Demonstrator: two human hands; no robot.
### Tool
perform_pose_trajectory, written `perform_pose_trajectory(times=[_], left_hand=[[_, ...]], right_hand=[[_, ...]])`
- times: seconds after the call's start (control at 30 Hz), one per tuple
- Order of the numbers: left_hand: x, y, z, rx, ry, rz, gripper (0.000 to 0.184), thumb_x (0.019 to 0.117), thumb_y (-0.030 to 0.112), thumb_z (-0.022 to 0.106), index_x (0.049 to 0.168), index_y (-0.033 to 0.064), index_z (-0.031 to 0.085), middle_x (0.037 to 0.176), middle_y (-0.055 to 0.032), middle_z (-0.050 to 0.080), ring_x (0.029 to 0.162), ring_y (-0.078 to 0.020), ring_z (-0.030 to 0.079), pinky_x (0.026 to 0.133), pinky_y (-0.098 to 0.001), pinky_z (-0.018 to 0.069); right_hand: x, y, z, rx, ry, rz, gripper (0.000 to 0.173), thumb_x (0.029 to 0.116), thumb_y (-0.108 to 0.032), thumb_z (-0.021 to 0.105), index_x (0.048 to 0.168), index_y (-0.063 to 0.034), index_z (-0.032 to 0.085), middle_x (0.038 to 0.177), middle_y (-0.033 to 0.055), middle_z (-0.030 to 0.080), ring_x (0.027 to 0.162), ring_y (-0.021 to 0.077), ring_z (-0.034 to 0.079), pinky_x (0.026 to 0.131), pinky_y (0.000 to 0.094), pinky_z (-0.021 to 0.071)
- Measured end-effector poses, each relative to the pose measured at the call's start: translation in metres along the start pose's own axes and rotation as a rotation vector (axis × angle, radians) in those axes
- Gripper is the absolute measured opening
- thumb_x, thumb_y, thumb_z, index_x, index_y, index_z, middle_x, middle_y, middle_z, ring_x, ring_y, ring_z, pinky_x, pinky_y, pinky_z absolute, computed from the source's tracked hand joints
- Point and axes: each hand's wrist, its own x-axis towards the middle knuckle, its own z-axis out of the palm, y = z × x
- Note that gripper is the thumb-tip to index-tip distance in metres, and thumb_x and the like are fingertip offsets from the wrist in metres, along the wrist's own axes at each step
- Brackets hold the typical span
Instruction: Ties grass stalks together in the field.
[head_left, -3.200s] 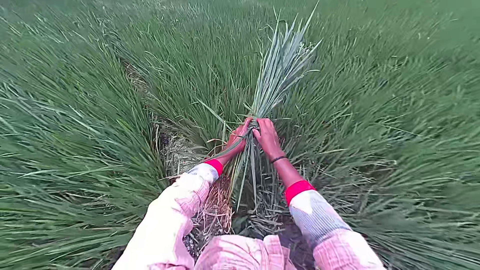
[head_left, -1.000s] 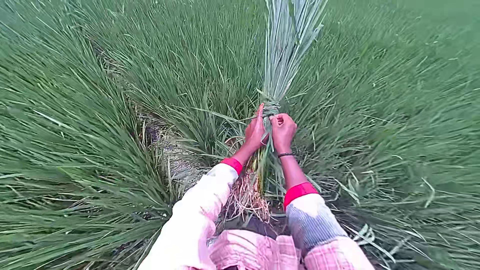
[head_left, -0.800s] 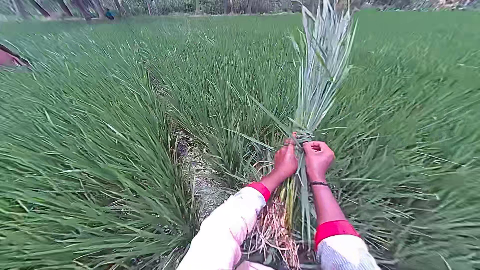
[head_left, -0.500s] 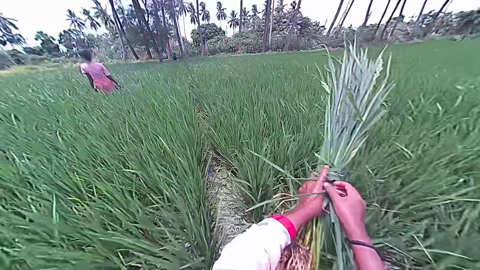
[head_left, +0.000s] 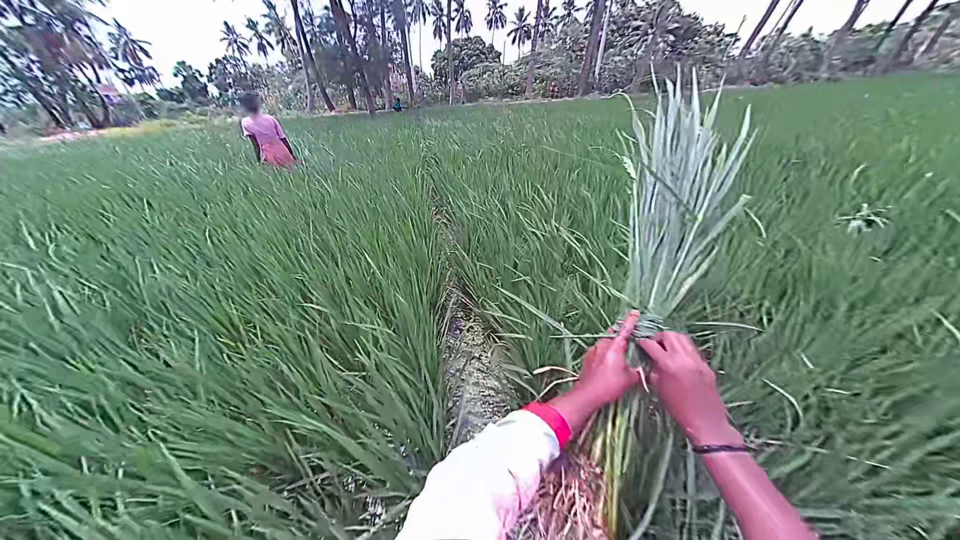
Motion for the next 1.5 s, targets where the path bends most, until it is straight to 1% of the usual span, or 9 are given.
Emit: perform_pose_trajectory(times=[0.07,0.13,0.2,0.47,0.77,1.0,1.13,1.3,1.5], left_hand=[[-0.004,-0.006,-0.008,-0.003,0.014,0.020,0.092,0.0877,0.004,0.075,0.163,0.0096,0.023,0.151,-0.0283,0.048,0.131,-0.0451,0.055,0.108,-0.0622,0.0427],[-0.011,-0.007,-0.018,0.009,0.032,0.033,0.091,0.0888,0.006,0.075,0.163,0.0075,0.023,0.150,-0.0295,0.048,0.131,-0.0450,0.055,0.109,-0.0611,0.0421],[-0.018,-0.007,-0.027,0.027,0.053,0.014,0.091,0.0899,0.007,0.074,0.164,0.0084,0.021,0.149,-0.0285,0.050,0.131,-0.0443,0.056,0.108,-0.0607,0.0429],[-0.042,-0.012,-0.032,0.036,0.139,-0.100,0.086,0.0899,0.006,0.072,0.162,0.0071,0.026,0.146,-0.0305,0.051,0.133,-0.0456,0.053,0.109,-0.0618,0.0419],[-0.064,0.010,-0.019,0.128,0.145,-0.192,0.083,0.0921,0.008,0.070,0.163,0.0106,0.025,0.149,-0.0277,0.049,0.135,-0.0433,0.051,0.110,-0.0609,0.0407],[-0.058,0.019,-0.008,0.173,0.116,-0.184,0.089,0.0940,0.011,0.068,0.165,0.0160,0.016,0.152,-0.0276,0.046,0.137,-0.0425,0.050,0.111,-0.0605,0.0398],[-0.050,0.028,-0.005,0.146,0.128,-0.208,0.103,0.0922,0.012,0.071,0.165,0.0119,-0.002,0.151,-0.0286,0.046,0.134,-0.0425,0.053,0.109,-0.0597,0.0418],[-0.046,0.026,-0.002,0.016,0.291,-0.132,0.102,0.0917,0.013,0.073,0.165,0.0084,0.002,0.140,-0.0319,0.055,0.127,-0.0447,0.058,0.105,-0.0622,0.0448],[-0.046,0.003,-0.010,-0.108,0.402,-0.108,0.102,0.0874,0.004,0.073,0.163,0.0006,0.006,0.153,-0.0320,0.042,0.135,-0.0437,0.052,0.109,-0.0597,0.0433]], right_hand=[[0.011,-0.009,0.000,0.045,-0.011,-0.004,0.019,0.0861,0.020,0.058,0.099,0.0150,0.070,0.099,0.0369,0.066,0.099,0.0561,0.067,0.081,0.0639,0.0546],[0.022,-0.019,-0.005,0.120,-0.077,0.112,0.023,0.0933,0.013,0.055,0.114,0.0165,0.064,0.111,0.0380,0.065,0.108,0.0555,0.064,0.092,0.0648,0.0502],[0.033,-0.022,-0.008,0.210,-0.141,0.235,0.036,0.0885,0.012,0.062,0.124,0.0166,0.059,0.122,0.0393,0.060,0.116,0.0554,0.059,0.098,0.0650,0.0462],[0.033,-0.025,0.001,0.322,-0.245,0.237,0.036,0.0861,0.001,0.073,0.118,0.0134,0.065,0.123,0.0370,0.060,0.117,0.0533,0.058,0.098,0.0645,0.0454],[0.023,-0.033,-0.021,0.254,-0.438,0.223,0.040,0.0926,-0.001,0.068,0.128,0.0147,0.058,0.130,0.0367,0.056,0.125,0.0520,0.054,0.103,0.0609,0.0436],[0.029,-0.030,-0.036,0.100,-0.592,0.200,0.046,0.0969,-0.003,0.064,0.133,0.0200,0.048,0.138,0.0400,0.047,0.134,0.0537,0.045,0.108,0.0574,0.0416],[0.024,-0.022,-0.040,0.054,-0.468,0.185,0.041,0.0973,-0.001,0.062,0.132,0.0166,0.051,0.136,0.0406,0.049,0.130,0.0564,0.049,0.099,0.0654,0.0449],[0.006,-0.031,-0.020,0.167,-0.121,0.056,0.019,0.0954,0.009,0.056,0.111,0.0190,0.061,0.115,0.0436,0.058,0.109,0.0616,0.060,0.084,0.0700,0.0489],[0.001,-0.042,-0.004,0.453,-0.077,0.099,0.026,0.0991,0.000,0.053,0.116,0.0143,0.067,0.117,0.0390,0.063,0.109,0.0569,0.062,0.092,0.0705,0.0444]])
